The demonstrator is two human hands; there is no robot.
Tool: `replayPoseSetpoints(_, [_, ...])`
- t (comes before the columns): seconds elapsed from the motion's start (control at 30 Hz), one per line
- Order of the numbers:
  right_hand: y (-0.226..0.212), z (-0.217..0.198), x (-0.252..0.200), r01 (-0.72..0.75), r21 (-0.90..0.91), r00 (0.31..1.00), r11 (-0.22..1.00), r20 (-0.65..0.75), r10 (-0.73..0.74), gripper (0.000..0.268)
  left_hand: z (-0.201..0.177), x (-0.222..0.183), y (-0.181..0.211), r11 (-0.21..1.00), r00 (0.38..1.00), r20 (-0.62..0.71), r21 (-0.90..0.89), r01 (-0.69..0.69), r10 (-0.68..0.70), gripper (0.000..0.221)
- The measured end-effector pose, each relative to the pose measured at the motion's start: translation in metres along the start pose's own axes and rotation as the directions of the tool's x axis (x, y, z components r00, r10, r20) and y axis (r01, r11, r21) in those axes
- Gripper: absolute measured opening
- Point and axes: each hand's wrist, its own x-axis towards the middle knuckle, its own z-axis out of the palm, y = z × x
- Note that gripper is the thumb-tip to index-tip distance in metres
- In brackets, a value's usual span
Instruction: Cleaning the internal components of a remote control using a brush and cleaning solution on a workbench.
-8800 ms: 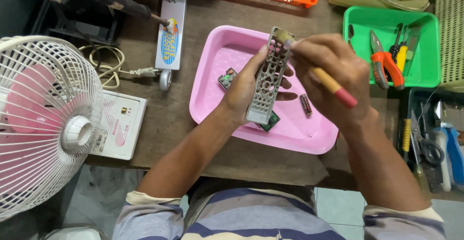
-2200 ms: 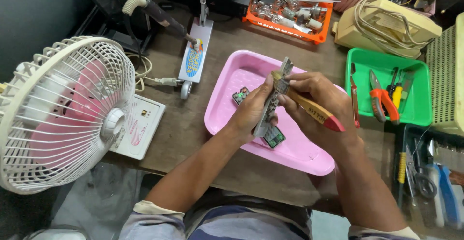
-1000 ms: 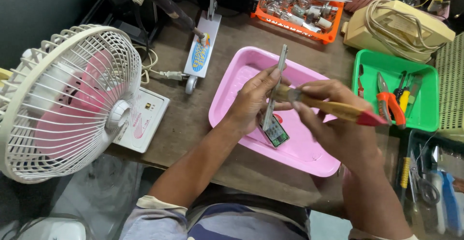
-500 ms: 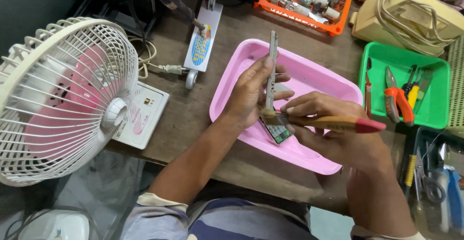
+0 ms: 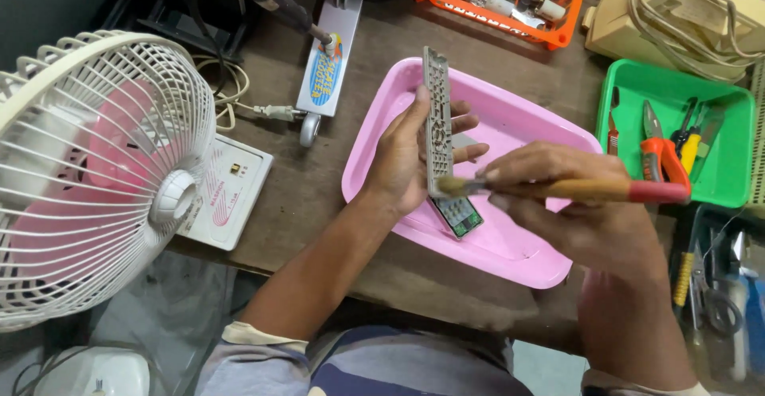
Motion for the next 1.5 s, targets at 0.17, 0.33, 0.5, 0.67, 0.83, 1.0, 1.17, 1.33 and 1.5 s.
replayPoseSetpoints(0.17, [0.003,0.004,0.008,-0.123,-0.228,0.987,0.966,0.076,0.143,0.011,-0.018,0.013,-0.010,0.992,0.990,0.137,-0.128,-0.017,0.034,0.062])
replayPoseSetpoints(0.33, [0.008,-0.010,0.002,-0.005,0.034,0.993,0.999,0.117,0.001,0.019,-0.010,0.010,-0.012,0.990,0.964,0.244,-0.112,-0.084,0.109,0.058])
replayPoseSetpoints(0.5, [0.005,-0.025,-0.005,-0.125,-0.064,0.990,0.990,-0.081,0.120,0.022,-0.012,0.010,-0.017,0.986,0.952,0.299,-0.134,0.103,-0.059,0.066])
replayPoseSetpoints(0.67, [0.018,-0.027,0.006,-0.159,-0.113,0.985,0.981,0.049,0.165,0.016,-0.011,0.008,-0.021,0.994,0.979,0.179,0.072,0.087,-0.099,0.058])
replayPoseSetpoints(0.83, [0.017,-0.044,0.000,-0.077,-0.360,0.962,0.930,-0.271,-0.025,0.016,-0.008,0.008,-0.021,0.997,0.977,0.198,0.047,0.065,-0.073,0.053])
replayPoseSetpoints(1.0, [0.015,-0.050,0.007,-0.201,0.009,0.975,0.980,0.099,0.199,0.024,-0.002,0.001,-0.020,0.971,0.911,0.350,-0.020,0.240,-0.218,0.050])
replayPoseSetpoints(1.17, [0.030,-0.062,-0.003,-0.167,-0.307,0.943,0.937,-0.328,0.061,0.014,-0.004,0.004,-0.016,0.951,0.934,0.185,0.100,0.293,-0.307,0.052])
replayPoseSetpoints(1.33, [0.026,-0.070,-0.004,-0.155,0.077,0.969,0.985,-0.183,0.167,0.025,0.001,0.005,-0.018,0.956,0.934,0.206,0.047,0.289,-0.292,0.050])
replayPoseSetpoints(1.5, [0.027,-0.071,0.005,-0.202,-0.467,0.917,0.861,-0.399,-0.001,0.011,0.002,0.006,-0.013,0.931,0.912,0.187,0.108,0.350,-0.364,0.056])
